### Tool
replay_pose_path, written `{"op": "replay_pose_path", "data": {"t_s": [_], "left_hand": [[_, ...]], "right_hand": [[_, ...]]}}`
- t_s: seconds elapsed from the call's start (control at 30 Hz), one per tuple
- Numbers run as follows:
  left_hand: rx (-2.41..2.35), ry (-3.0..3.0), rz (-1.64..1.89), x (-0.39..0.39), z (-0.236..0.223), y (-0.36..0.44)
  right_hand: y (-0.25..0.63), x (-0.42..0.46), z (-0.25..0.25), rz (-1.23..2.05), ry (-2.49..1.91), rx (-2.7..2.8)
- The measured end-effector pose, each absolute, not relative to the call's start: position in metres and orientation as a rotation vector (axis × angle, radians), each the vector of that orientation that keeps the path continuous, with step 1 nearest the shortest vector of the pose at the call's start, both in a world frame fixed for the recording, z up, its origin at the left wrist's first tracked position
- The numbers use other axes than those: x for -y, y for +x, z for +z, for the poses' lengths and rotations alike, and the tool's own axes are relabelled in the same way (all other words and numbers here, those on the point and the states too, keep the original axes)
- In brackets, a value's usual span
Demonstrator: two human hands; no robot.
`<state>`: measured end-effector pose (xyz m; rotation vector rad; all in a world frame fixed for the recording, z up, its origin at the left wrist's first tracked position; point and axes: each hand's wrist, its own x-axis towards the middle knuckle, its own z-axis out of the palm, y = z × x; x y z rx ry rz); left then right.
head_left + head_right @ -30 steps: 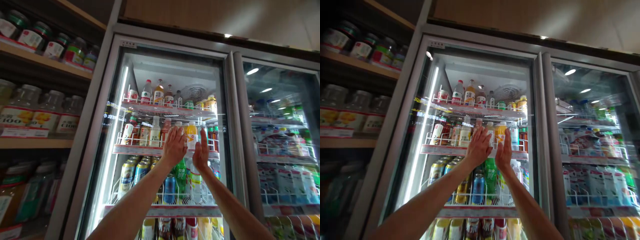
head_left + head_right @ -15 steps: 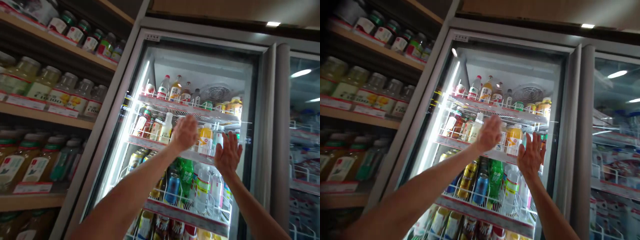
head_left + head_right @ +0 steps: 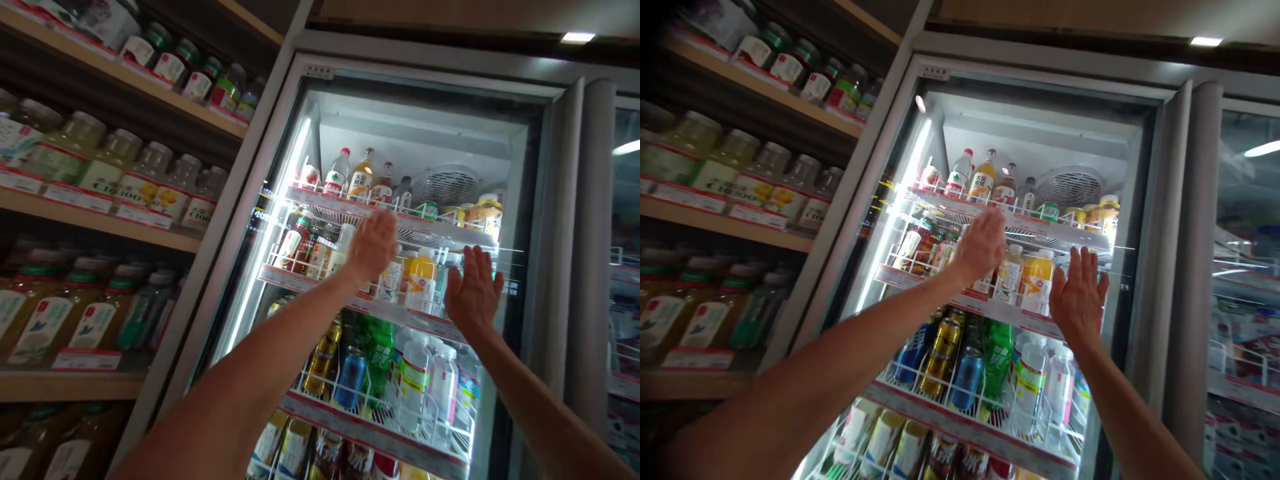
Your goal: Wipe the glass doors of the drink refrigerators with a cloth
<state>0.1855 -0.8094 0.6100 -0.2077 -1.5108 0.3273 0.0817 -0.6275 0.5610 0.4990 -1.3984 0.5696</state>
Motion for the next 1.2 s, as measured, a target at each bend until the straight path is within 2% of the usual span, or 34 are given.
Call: {"op": "replay_pose_path", "data": {"t_s": [0.1,0.17,0.37,0.47,0.6,0.7,0.83,0.93,1.1,1.2], "left_hand": [[1.600,-0.556,0.652,0.770,0.583,0.158],[1.643,-0.576,0.699,0.779,0.586,0.162],[1.444,0.097,0.166,0.879,0.649,0.220],[1.372,0.114,0.096,0.863,0.640,0.209],[1.564,-0.353,0.491,0.816,0.601,0.183],[1.652,-0.431,0.675,0.843,0.599,0.201],[1.515,0.097,0.356,0.925,0.624,0.250],[1.437,0.233,0.238,0.928,0.627,0.252],[1.647,-0.276,0.602,0.836,0.577,0.203],[1.719,-0.603,0.880,0.829,0.562,0.202]], "right_hand": [[0.081,0.627,0.577,0.561,0.493,1.389],[0.079,0.626,0.579,0.566,0.500,1.373],[0.077,0.628,0.572,0.590,0.494,1.334],[0.078,0.629,0.572,0.593,0.481,1.324],[0.076,0.627,0.573,0.570,0.479,1.294],[0.072,0.626,0.574,0.555,0.468,1.267],[0.071,0.627,0.574,0.558,0.480,1.233],[0.072,0.627,0.573,0.570,0.492,1.226],[0.073,0.625,0.573,0.558,0.485,1.223],[0.075,0.625,0.573,0.558,0.485,1.239]]}}
